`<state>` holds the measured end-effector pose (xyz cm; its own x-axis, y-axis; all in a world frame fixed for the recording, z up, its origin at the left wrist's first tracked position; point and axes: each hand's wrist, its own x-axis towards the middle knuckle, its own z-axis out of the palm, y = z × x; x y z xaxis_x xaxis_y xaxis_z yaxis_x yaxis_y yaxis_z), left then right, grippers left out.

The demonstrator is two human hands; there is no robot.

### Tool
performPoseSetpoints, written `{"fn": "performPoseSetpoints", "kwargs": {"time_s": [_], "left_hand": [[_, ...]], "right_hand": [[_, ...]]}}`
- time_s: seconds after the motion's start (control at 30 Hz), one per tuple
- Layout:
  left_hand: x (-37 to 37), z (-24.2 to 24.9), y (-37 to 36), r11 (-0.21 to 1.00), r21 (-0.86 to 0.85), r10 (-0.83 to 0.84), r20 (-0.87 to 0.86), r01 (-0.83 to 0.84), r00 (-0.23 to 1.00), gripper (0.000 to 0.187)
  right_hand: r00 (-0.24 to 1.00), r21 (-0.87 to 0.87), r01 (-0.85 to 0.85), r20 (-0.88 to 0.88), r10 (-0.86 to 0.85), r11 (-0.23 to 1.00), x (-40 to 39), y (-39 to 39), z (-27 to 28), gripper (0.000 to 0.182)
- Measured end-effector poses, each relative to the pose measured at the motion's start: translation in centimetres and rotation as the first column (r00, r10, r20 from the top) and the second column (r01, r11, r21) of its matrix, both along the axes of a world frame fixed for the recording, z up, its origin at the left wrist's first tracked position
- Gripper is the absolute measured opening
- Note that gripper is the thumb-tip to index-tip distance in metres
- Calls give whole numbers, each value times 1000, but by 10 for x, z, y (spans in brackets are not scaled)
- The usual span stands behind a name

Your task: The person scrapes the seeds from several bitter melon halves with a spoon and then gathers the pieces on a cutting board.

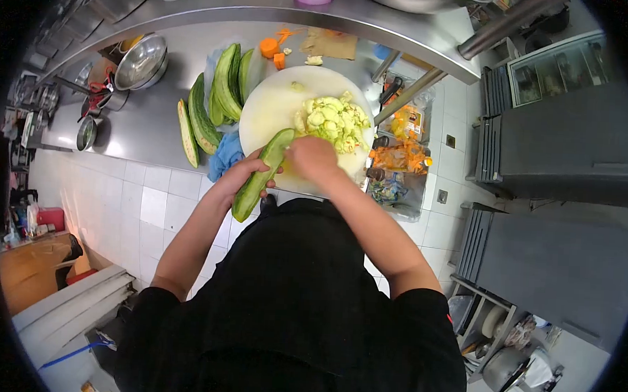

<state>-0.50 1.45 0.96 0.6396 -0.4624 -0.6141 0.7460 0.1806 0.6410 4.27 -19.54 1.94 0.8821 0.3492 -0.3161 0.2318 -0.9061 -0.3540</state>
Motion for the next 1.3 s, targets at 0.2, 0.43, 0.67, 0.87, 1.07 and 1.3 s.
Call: {"fn": "performPoseSetpoints", "kwargs": {"time_s": [0.2,0.43,0.67,0.87,1.07,1.3], "left_hand": [[-2,2,14,1000,-10,-28,-7,28,1000,72],[14,-6,21,976,124,-192,118,177,974,74],[21,-10,34,971,88,-231,120,222,965,71],[19,-12,31,960,177,-247,169,218,954,72],[25,-4,29,950,197,-276,161,244,947,71],[24,8,39,973,94,-214,25,211,976,54]], "right_hand": [[993,24,111,39,-111,994,31,-16,-20,29],[951,345,-202,-154,267,917,7,12,-25,29],[996,228,-50,-59,65,972,47,-38,-28,28],[977,353,-26,-187,98,935,27,-16,-51,31],[982,310,-37,-165,92,950,19,-14,-21,32],[995,133,61,-82,-50,989,50,-50,-17,25]]}}
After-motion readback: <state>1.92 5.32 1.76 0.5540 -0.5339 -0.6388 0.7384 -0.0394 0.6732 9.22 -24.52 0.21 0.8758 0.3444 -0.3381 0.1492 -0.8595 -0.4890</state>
